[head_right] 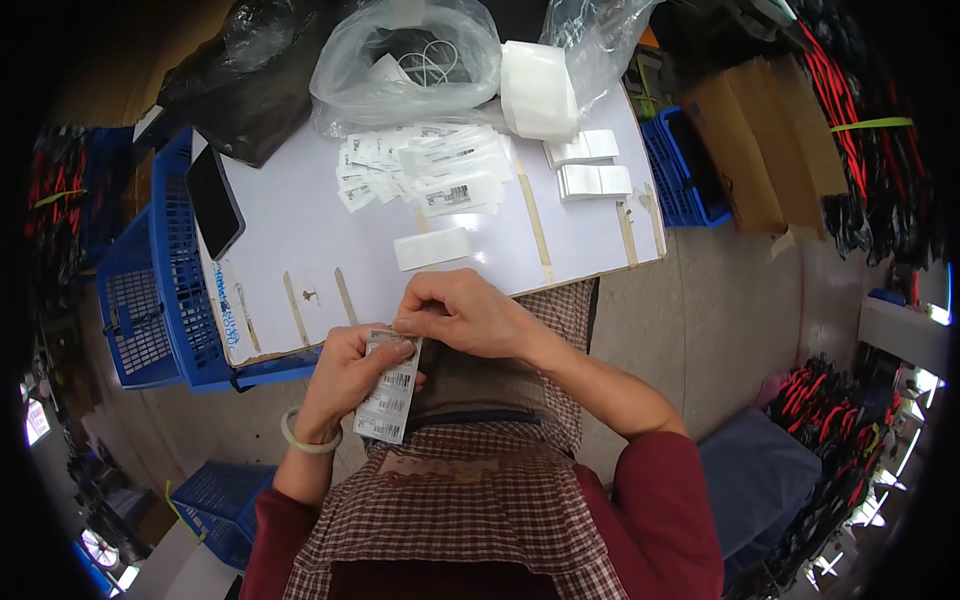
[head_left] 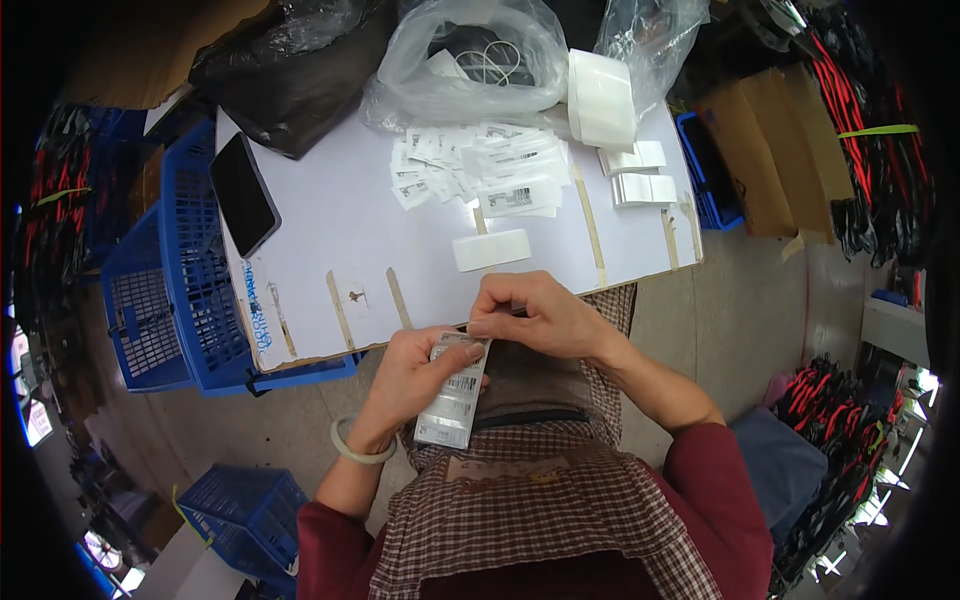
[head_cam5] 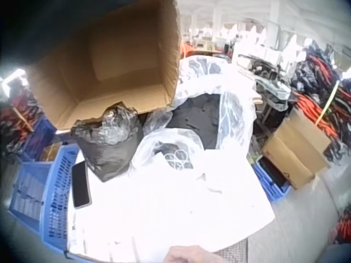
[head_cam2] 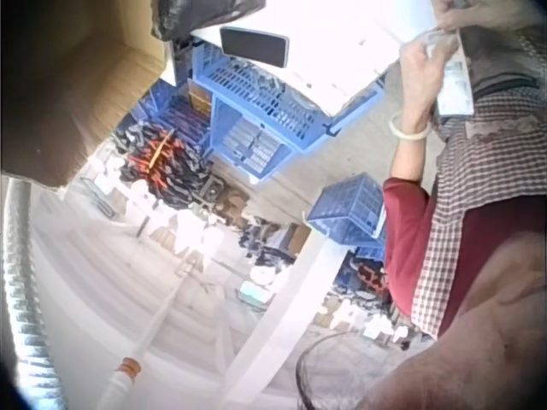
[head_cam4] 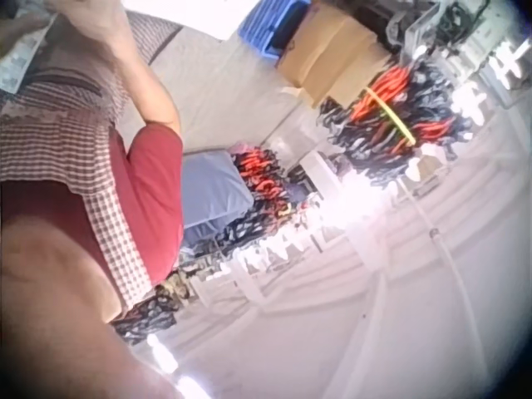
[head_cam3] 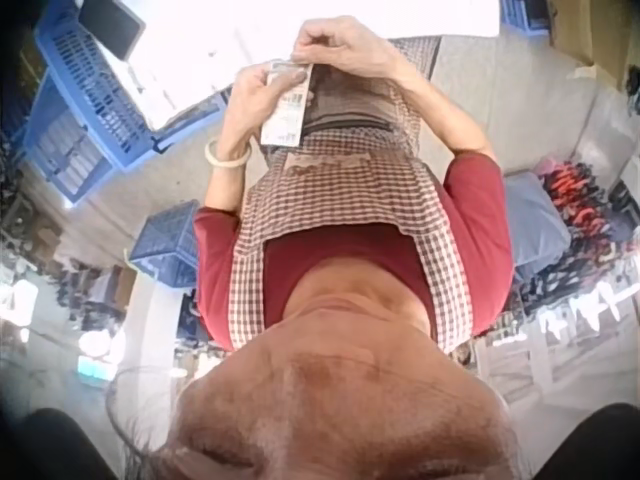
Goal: The person sits at a workbench and repeatedly peels small white labels from their backing sheets. They handle the labels one by one, separating the adhesive side from the paper backing and placing the peeled labels into a pile on the table.
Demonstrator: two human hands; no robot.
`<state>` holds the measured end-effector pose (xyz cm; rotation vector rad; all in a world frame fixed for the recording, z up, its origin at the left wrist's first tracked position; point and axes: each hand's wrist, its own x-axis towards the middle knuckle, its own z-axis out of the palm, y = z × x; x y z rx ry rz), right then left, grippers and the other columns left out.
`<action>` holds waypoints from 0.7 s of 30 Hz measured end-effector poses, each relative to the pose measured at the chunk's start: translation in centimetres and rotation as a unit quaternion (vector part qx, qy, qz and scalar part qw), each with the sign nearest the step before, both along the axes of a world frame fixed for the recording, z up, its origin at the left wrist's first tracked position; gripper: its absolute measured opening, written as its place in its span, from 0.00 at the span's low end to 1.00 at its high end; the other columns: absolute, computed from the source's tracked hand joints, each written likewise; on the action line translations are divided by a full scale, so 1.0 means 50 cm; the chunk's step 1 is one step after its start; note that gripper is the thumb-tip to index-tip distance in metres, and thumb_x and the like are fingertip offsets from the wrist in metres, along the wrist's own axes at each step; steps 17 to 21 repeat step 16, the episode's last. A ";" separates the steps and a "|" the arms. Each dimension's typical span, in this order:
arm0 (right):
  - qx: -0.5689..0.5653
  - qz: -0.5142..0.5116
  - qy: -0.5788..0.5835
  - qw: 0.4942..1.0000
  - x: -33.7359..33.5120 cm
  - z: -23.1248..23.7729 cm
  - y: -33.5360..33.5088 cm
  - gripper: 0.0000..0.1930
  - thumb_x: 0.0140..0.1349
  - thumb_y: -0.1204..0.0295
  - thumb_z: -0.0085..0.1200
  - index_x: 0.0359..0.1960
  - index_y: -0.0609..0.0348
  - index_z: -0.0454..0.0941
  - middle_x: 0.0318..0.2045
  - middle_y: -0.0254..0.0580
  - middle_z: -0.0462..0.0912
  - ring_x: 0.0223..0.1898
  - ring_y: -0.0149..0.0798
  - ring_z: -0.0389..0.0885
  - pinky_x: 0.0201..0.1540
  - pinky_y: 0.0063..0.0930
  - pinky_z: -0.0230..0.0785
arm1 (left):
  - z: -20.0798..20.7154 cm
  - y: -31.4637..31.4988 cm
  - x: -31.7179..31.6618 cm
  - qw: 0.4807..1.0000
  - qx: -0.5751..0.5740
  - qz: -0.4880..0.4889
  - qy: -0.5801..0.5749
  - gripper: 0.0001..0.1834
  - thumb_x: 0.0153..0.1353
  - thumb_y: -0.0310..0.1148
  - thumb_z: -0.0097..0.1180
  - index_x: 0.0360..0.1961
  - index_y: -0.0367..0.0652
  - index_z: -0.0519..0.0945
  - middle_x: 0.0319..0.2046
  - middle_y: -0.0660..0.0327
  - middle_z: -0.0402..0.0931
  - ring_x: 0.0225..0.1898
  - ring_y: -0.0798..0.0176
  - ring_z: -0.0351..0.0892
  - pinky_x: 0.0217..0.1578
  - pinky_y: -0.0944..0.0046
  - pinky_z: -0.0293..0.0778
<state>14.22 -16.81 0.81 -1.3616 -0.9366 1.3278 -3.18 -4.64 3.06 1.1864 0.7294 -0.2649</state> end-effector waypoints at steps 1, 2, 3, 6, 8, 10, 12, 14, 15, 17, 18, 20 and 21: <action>-0.005 0.004 -0.004 1.000 0.002 0.000 0.000 0.08 0.65 0.71 0.58 0.34 0.64 0.78 0.27 0.31 0.79 0.30 0.22 0.72 0.34 0.20 0.66 | -0.003 0.002 0.002 1.000 -0.001 -0.008 -0.006 0.10 0.65 0.31 0.58 0.37 0.33 0.83 0.26 0.58 0.85 0.25 0.71 0.82 0.25 0.71 0.75; -0.010 0.007 -0.008 1.000 0.003 -0.001 0.002 0.08 0.66 0.71 0.58 0.33 0.64 0.78 0.27 0.31 0.79 0.30 0.22 0.72 0.34 0.20 0.66 | -0.006 0.003 0.003 1.000 0.009 -0.015 -0.014 0.09 0.65 0.30 0.58 0.37 0.33 0.83 0.26 0.59 0.84 0.25 0.72 0.81 0.25 0.71 0.74; -0.015 0.011 -0.011 1.000 0.004 -0.002 0.003 0.09 0.66 0.70 0.57 0.33 0.64 0.78 0.27 0.31 0.79 0.30 0.22 0.71 0.34 0.20 0.66 | -0.008 0.004 0.004 0.999 0.018 -0.021 -0.022 0.09 0.65 0.30 0.58 0.37 0.33 0.83 0.25 0.60 0.84 0.24 0.72 0.80 0.24 0.71 0.73; -0.018 -0.002 0.082 0.997 0.010 -0.020 0.000 0.10 0.66 0.68 0.57 0.31 0.63 0.79 0.26 0.29 0.78 0.30 0.21 0.70 0.33 0.19 0.64 | -0.024 0.022 -0.001 0.994 0.084 -0.031 -0.057 0.08 0.64 0.31 0.60 0.36 0.34 0.83 0.23 0.62 0.83 0.22 0.74 0.77 0.22 0.72 0.69; -0.039 -0.006 0.177 0.983 0.013 -0.029 0.001 0.12 0.65 0.65 0.58 0.29 0.62 0.80 0.23 0.27 0.76 0.26 0.21 0.68 0.30 0.19 0.62 | -0.026 0.030 0.000 0.984 0.154 -0.037 -0.083 0.07 0.62 0.29 0.62 0.34 0.35 0.83 0.22 0.63 0.82 0.22 0.75 0.76 0.23 0.72 0.68; -0.065 -0.006 0.247 0.967 0.013 -0.031 0.001 0.13 0.64 0.63 0.59 0.27 0.60 0.81 0.21 0.26 0.75 0.24 0.21 0.67 0.28 0.18 0.61 | -0.013 0.035 0.009 0.965 0.234 -0.047 -0.111 0.05 0.59 0.27 0.65 0.33 0.36 0.84 0.22 0.63 0.82 0.24 0.76 0.77 0.24 0.74 0.68; -0.093 -0.002 0.290 0.952 0.009 -0.028 0.000 0.13 0.63 0.61 0.61 0.27 0.58 0.81 0.21 0.24 0.74 0.24 0.20 0.67 0.27 0.17 0.61 | -0.010 0.033 0.019 0.946 0.281 -0.051 -0.150 0.05 0.55 0.27 0.68 0.30 0.37 0.84 0.21 0.63 0.82 0.22 0.74 0.77 0.23 0.73 0.69; -0.089 0.009 0.306 0.948 0.010 -0.028 -0.003 0.14 0.62 0.60 0.61 0.27 0.59 0.82 0.21 0.25 0.75 0.24 0.20 0.68 0.28 0.16 0.62 | -0.012 0.036 0.021 0.916 0.332 -0.072 -0.212 0.05 0.55 0.27 0.68 0.31 0.37 0.84 0.21 0.63 0.82 0.21 0.72 0.78 0.23 0.73 0.70; -0.087 0.013 0.313 0.946 0.010 -0.030 -0.004 0.15 0.62 0.60 0.62 0.28 0.59 0.82 0.21 0.25 0.75 0.24 0.20 0.69 0.28 0.16 0.63 | -0.013 0.033 0.022 0.919 0.326 -0.050 -0.217 0.06 0.55 0.29 0.68 0.30 0.38 0.85 0.20 0.63 0.82 0.20 0.70 0.78 0.22 0.72 0.69; -0.088 0.013 0.313 0.946 0.011 -0.030 -0.004 0.15 0.62 0.60 0.62 0.28 0.59 0.82 0.21 0.25 0.75 0.24 0.20 0.69 0.28 0.16 0.63 | -0.015 0.026 0.024 0.921 0.321 -0.026 -0.221 0.07 0.56 0.31 0.68 0.30 0.38 0.85 0.20 0.63 0.82 0.19 0.68 0.78 0.21 0.72 0.69; -0.088 0.013 0.313 0.946 0.011 -0.030 -0.004 0.15 0.62 0.60 0.62 0.28 0.59 0.82 0.21 0.25 0.75 0.24 0.20 0.69 0.28 0.16 0.63 | -0.015 0.026 0.024 0.921 0.321 -0.026 -0.221 0.07 0.56 0.31 0.68 0.30 0.38 0.85 0.20 0.63 0.82 0.19 0.68 0.78 0.21 0.72 0.69; -0.088 0.013 0.313 0.946 0.011 -0.030 -0.004 0.15 0.62 0.60 0.62 0.28 0.59 0.82 0.21 0.25 0.75 0.24 0.20 0.69 0.28 0.16 0.63 | -0.015 0.026 0.024 0.921 0.321 -0.026 -0.221 0.07 0.56 0.31 0.68 0.30 0.38 0.85 0.20 0.63 0.82 0.19 0.68 0.78 0.21 0.72 0.69; -0.088 0.013 0.313 0.946 0.011 -0.030 -0.004 0.15 0.62 0.60 0.62 0.28 0.59 0.82 0.21 0.25 0.75 0.24 0.20 0.69 0.28 0.16 0.63 | -0.015 0.026 0.024 0.921 0.321 -0.026 -0.221 0.07 0.56 0.31 0.68 0.30 0.38 0.85 0.20 0.63 0.82 0.19 0.68 0.78 0.21 0.72 0.69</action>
